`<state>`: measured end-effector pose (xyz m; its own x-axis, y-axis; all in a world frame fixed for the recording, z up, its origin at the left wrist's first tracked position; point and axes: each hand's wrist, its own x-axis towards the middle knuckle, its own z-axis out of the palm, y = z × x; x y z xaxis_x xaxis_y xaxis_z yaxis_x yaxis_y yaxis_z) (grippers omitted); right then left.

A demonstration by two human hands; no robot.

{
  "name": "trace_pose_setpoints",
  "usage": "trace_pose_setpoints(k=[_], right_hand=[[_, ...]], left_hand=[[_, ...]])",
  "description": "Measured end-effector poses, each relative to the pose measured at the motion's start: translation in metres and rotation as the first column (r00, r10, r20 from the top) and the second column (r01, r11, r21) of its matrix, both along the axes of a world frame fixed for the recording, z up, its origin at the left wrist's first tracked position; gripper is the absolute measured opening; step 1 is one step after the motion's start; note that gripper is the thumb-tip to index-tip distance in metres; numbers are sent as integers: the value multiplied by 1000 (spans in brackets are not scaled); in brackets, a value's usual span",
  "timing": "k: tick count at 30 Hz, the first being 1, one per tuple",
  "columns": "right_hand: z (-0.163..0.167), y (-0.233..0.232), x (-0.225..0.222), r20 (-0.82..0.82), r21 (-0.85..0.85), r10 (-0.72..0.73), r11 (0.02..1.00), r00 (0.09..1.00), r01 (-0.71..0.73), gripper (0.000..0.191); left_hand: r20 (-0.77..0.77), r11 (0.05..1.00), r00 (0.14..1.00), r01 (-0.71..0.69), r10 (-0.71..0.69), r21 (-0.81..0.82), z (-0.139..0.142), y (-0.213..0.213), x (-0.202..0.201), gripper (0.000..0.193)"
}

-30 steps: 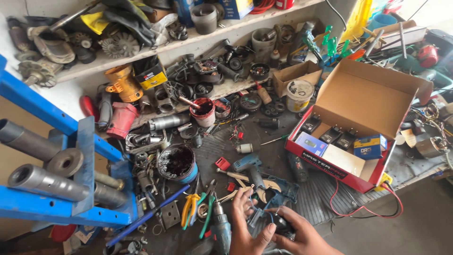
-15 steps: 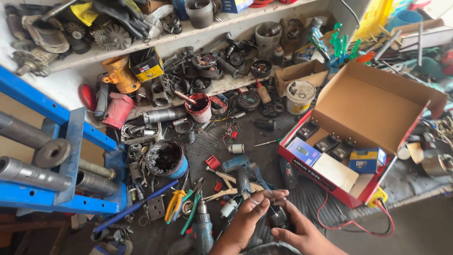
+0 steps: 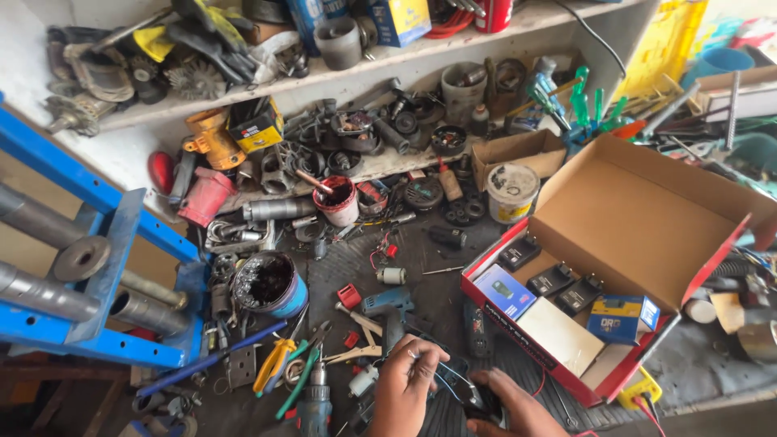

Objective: The person works at a cluttered workbench, handling small electrical components and tools. They connect wires to a motor, test it on a power strip, and then disassemble a cylindrical component to inspect its internal parts. They use a screwdriver to manipulate the component and place a box of switches on a shelf.

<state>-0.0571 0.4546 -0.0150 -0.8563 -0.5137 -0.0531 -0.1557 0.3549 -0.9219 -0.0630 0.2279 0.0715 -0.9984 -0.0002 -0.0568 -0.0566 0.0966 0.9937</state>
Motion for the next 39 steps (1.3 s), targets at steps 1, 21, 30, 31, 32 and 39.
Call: trace_pose_setpoints(k=[1, 21, 30, 31, 32, 39], right_hand=[[6, 4, -2, -136, -26, 3, 1000, 991, -7, 66], [73, 74, 22, -79, -153, -138, 980, 987, 125, 39], [82, 75, 104, 126, -446, -675, 616, 727, 649, 52], [84, 80, 113, 220, -458, -686, 554, 693, 695, 53], [85, 82, 124, 322, -460, -688, 487, 650, 743, 54], [88, 173, 199, 273, -469, -808, 361, 521, 806, 51]], left_hand=[[-97, 997, 995, -7, 0, -71, 7, 2, 3, 19], [-109, 447, 442, 803, -890, -394, -121, 13, -75, 16], [-283, 802, 751, 569, -597, -183, -49, 109, 25, 34], [-229, 768, 733, 616, -640, -174, -41, 120, 26, 38], [-166, 731, 712, 663, -683, -161, -34, 131, 32, 43], [-90, 577, 573, 816, -814, -28, -10, 260, 93, 82]])
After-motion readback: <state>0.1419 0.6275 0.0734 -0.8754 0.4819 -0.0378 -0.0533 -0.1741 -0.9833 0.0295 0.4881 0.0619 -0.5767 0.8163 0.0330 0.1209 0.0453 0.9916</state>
